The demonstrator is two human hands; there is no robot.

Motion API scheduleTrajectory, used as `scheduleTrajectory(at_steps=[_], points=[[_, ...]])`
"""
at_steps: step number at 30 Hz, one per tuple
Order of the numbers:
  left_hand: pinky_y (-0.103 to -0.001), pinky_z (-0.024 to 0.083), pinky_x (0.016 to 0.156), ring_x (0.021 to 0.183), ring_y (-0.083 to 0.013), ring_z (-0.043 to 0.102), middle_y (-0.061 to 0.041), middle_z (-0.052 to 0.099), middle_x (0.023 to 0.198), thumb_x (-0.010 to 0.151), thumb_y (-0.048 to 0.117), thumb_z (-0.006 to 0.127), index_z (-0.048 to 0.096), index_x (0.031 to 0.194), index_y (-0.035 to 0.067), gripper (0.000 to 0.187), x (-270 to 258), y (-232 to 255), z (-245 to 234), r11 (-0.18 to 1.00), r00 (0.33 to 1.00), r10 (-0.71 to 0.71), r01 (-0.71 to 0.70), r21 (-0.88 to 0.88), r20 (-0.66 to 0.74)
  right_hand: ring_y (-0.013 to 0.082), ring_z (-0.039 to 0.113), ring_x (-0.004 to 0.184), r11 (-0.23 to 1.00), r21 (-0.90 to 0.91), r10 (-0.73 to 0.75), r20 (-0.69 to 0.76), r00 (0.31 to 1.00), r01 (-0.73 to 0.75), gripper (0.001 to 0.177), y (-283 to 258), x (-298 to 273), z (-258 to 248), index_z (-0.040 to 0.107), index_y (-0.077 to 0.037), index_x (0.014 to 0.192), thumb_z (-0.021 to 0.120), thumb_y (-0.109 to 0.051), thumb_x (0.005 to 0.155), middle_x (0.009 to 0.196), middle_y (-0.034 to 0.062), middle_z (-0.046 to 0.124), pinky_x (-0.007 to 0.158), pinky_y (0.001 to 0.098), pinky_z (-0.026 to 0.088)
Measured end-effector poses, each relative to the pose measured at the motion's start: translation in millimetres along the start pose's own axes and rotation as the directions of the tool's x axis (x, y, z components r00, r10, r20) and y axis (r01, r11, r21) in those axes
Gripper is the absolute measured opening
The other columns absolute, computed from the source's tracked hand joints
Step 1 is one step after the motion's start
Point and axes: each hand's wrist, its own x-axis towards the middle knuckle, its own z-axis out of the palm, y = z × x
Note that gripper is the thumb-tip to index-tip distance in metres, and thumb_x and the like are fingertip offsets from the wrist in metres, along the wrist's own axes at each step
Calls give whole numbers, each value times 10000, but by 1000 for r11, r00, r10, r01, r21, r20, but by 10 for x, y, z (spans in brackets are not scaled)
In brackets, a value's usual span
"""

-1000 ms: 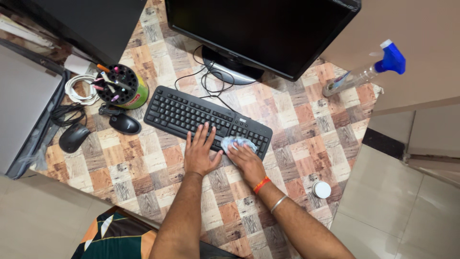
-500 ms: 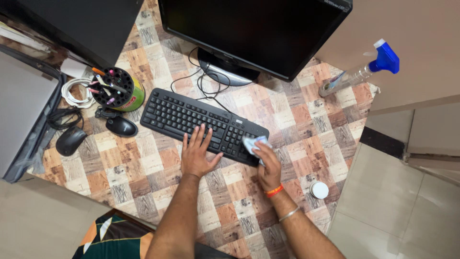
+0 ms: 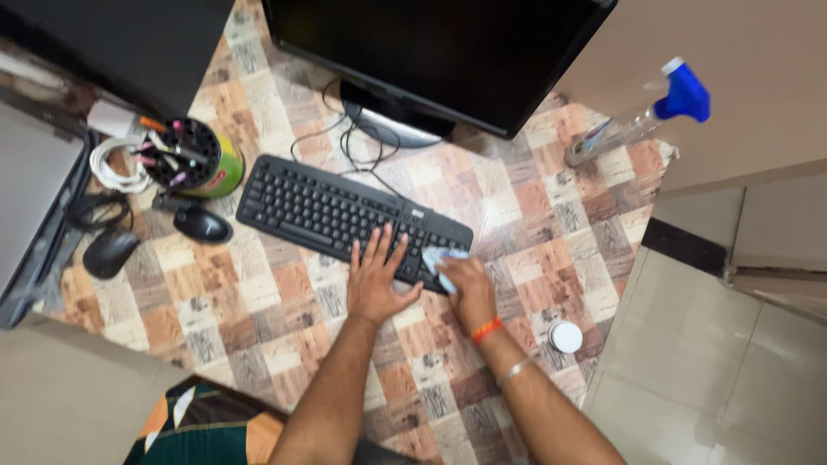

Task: The person cleans a computer desk using a cloth and a spray bottle. They wipe the mouse, keyboard, and a flower vase, and organize cables and a pen holder on the desk.

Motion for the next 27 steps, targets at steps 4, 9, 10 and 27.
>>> scheduleTrajectory(at_steps=[4,9,10,27], points=[[-567,113,1250,1550,-293,211,-111,258,1671,740,601,743,369,1574,239,983,27,26,1,1000,1000,-9,10,21,-12,312,646,1031,999,22,45,-138,989,-42,478,-5,292,69,778,-113,1111,659,121,711,1123,99,733,907,385,538],[-529,74,1229,1529,-266,156,-106,191,1671,740,625,716,304,1571,267,994,56,24,7,996,994,-52,43,82,100,330,626,1008,999,-23,23,-5,1000,-23,534,-229,214,112,769,-105,1195,696,94,706,1087,125,701,887,402,525],[-524,68,1239,1538,-255,150,-92,184,1676,743,630,711,294,1578,278,998,60,32,-1,995,991,-59,48,92,116,329,624,1008,999,-30,11,56,998,-9,511,-258,145,73,764,-105,1191,717,70,713,1080,123,693,882,405,523],[-525,93,1258,1542,-264,211,-93,266,1661,695,756,706,353,1570,260,1066,0,17,-3,999,998,-9,6,50,61,363,577,1102,994,-41,-101,83,991,105,665,-31,326,-28,665,-35,1300,608,142,661,1170,150,627,951,423,499]])
